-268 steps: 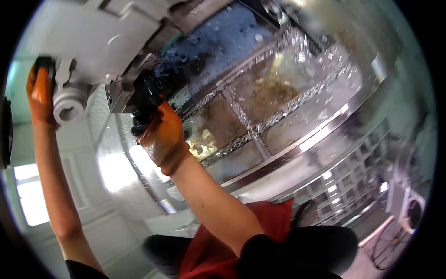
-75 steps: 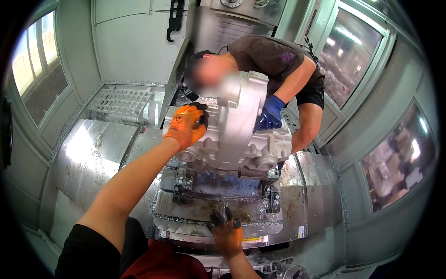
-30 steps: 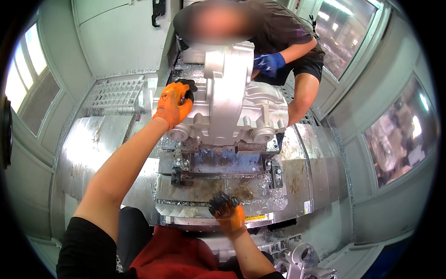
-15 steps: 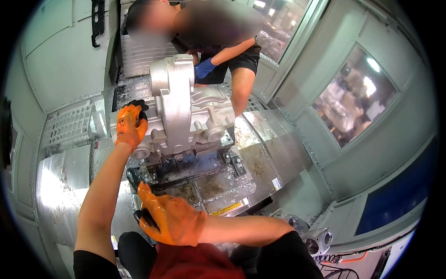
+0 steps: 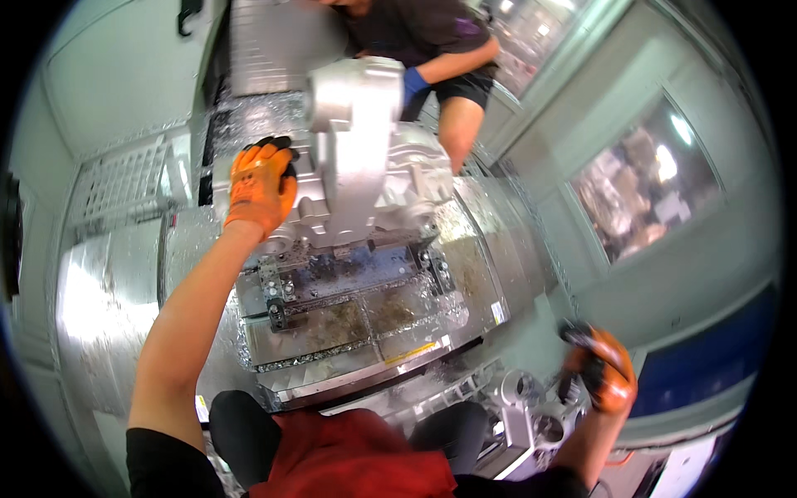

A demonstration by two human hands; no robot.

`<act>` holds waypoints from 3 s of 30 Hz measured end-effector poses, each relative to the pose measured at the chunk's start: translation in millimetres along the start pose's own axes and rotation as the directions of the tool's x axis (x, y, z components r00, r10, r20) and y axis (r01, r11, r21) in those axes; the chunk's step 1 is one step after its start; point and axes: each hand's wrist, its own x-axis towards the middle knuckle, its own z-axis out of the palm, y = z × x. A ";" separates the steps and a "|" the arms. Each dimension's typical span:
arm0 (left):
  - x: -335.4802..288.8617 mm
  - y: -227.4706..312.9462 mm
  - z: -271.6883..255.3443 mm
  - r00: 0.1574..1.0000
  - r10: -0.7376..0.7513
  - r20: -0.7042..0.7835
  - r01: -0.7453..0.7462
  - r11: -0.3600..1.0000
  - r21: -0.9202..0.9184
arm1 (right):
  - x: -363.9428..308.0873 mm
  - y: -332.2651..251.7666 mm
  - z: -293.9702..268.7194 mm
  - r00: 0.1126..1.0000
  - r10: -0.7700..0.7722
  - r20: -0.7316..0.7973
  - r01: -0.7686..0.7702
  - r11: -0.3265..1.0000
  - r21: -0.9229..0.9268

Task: The person works with another person to position and secure a large metal component inside a machine enclosure, using their hands to lift, slide, and align the part onto a metal track.

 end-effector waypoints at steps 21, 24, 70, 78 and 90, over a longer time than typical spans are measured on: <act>2.5 -1.3 -0.3 0.999 0.030 -0.037 -0.030 0.999 -0.014 | 21.0 11.4 -93.6 0.971 0.230 -0.060 -0.236 0.907 -0.348; 3.0 2.9 -3.4 0.998 -0.046 0.042 0.048 0.997 -0.057 | -70.8 69.4 -65.8 0.958 0.202 -0.202 -0.204 0.979 0.012; -3.5 -17.4 -4.1 0.998 -0.050 0.035 0.051 0.998 -0.022 | 155.0 1.0 182.1 0.402 -0.291 0.868 0.520 0.853 0.044; -1.3 -3.9 -8.4 0.998 -0.066 0.020 0.067 0.996 -0.062 | 7.3 285.9 248.7 0.659 0.309 0.686 -0.317 0.941 -0.120; 2.2 1.8 -14.1 0.998 -0.064 0.004 0.064 0.997 -0.037 | 40.7 277.5 264.1 0.710 0.424 0.562 -0.201 0.887 -0.415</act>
